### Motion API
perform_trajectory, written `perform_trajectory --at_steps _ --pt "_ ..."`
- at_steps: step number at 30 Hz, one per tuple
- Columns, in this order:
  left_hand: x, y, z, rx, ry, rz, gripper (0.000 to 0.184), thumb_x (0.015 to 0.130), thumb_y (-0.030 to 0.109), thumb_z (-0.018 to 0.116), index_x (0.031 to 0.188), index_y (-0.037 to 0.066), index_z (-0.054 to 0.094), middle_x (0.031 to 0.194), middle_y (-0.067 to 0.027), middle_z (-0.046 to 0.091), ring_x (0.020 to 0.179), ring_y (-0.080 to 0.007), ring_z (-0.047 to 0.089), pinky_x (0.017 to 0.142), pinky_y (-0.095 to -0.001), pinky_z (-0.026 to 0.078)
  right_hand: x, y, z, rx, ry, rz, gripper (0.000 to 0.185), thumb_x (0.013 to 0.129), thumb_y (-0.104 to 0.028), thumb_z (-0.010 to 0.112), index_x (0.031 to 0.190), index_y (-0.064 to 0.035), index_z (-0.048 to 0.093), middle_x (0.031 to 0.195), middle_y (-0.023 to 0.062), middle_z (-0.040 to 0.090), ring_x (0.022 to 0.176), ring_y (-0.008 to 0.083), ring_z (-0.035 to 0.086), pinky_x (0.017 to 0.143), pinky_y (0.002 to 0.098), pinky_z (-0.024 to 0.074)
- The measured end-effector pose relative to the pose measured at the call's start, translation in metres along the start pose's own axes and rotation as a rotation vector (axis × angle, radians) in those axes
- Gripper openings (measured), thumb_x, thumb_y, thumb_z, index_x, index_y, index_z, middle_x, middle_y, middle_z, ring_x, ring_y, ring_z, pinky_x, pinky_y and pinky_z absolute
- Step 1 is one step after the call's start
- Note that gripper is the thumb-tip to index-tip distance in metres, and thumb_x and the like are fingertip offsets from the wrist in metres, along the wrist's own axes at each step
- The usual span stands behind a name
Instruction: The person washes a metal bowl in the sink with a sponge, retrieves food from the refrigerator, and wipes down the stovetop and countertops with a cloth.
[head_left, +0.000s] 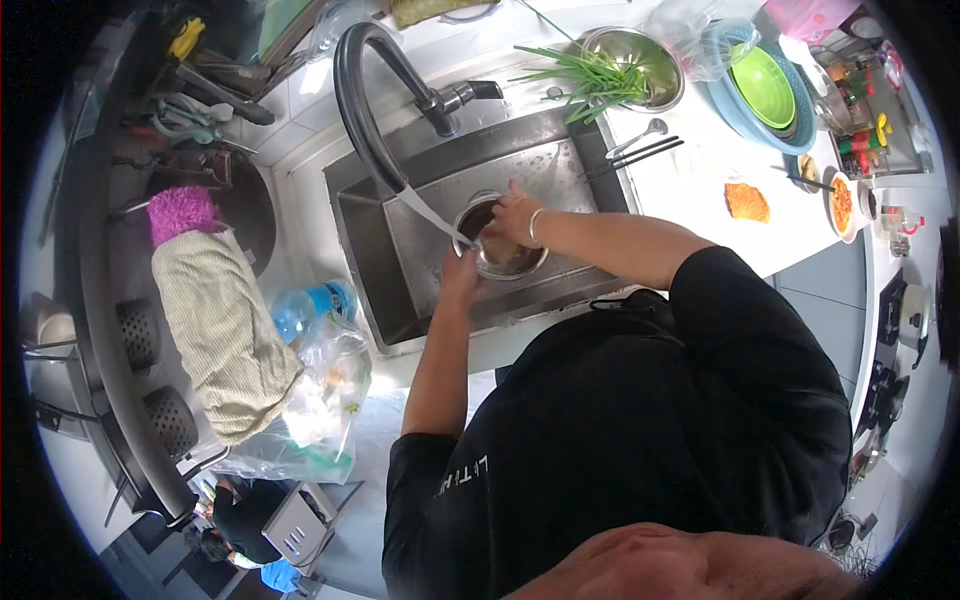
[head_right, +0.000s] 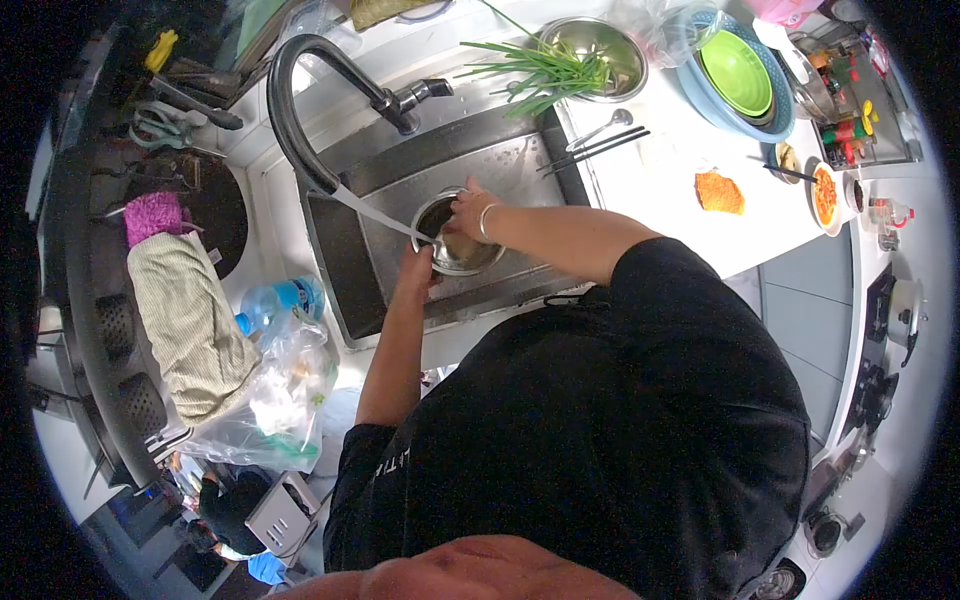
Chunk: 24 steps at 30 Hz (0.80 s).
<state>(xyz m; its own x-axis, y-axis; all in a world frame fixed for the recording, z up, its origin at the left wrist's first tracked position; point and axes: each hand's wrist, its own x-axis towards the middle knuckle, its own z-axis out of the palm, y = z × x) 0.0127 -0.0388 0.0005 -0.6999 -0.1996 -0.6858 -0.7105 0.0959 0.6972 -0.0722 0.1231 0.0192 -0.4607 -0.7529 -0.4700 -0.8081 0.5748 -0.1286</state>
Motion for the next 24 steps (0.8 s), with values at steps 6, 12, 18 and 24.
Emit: perform_trajectory --at_steps 6,12,18,24 --pt "0.01 -0.004 -0.013 0.08 -0.023 0.013 0.046 0.09 0.027 0.055 0.13 0.008 0.044 0.107 -0.0154 0.058 0.084 -0.0272 0.063 0.057 -0.0375 0.056 0.007 -0.008 -0.009 0.067 0.127 -0.221 0.044 0.08 -0.017 0.061 0.124 -0.0201 0.057 0.114 0.0129 0.057 0.105 0.0311 0.059 0.087 0.0406 0.0502" --pt "0.022 -0.01 -0.029 0.113 0.048 0.048 0.044 0.094 0.033 0.051 0.131 0.009 0.043 0.108 -0.0124 0.061 0.082 -0.0228 0.064 0.058 -0.0376 0.053 0.014 -0.009 0.005 0.193 0.193 0.143 0.029 0.082 -0.019 0.059 0.109 -0.0143 0.067 0.115 0.0137 0.062 0.106 0.0298 0.061 0.087 0.0404 0.0508" --pt "0.013 -0.013 -0.007 0.117 0.081 0.048 0.042 0.092 0.029 0.055 0.126 0.007 0.044 0.102 -0.0136 0.061 0.074 -0.0234 0.064 0.052 -0.0347 0.051 0.034 -0.024 0.002 0.777 -0.016 0.048 0.038 0.076 -0.027 0.06 0.104 -0.003 0.069 0.103 0.0203 0.067 0.098 0.0323 0.065 0.088 0.0404 0.0491" --pt "0.028 -0.042 -0.005 0.026 0.081 -0.072 0.043 0.093 0.034 0.055 0.125 0.009 0.043 0.095 -0.0091 0.06 0.066 -0.0194 0.059 0.05 -0.0343 0.049 0.03 -0.003 0.0 0.419 -0.014 0.217 0.033 0.075 -0.028 0.063 0.097 -0.0044 0.071 0.095 0.0195 0.069 0.092 0.0337 0.066 0.083 0.041 0.0517"
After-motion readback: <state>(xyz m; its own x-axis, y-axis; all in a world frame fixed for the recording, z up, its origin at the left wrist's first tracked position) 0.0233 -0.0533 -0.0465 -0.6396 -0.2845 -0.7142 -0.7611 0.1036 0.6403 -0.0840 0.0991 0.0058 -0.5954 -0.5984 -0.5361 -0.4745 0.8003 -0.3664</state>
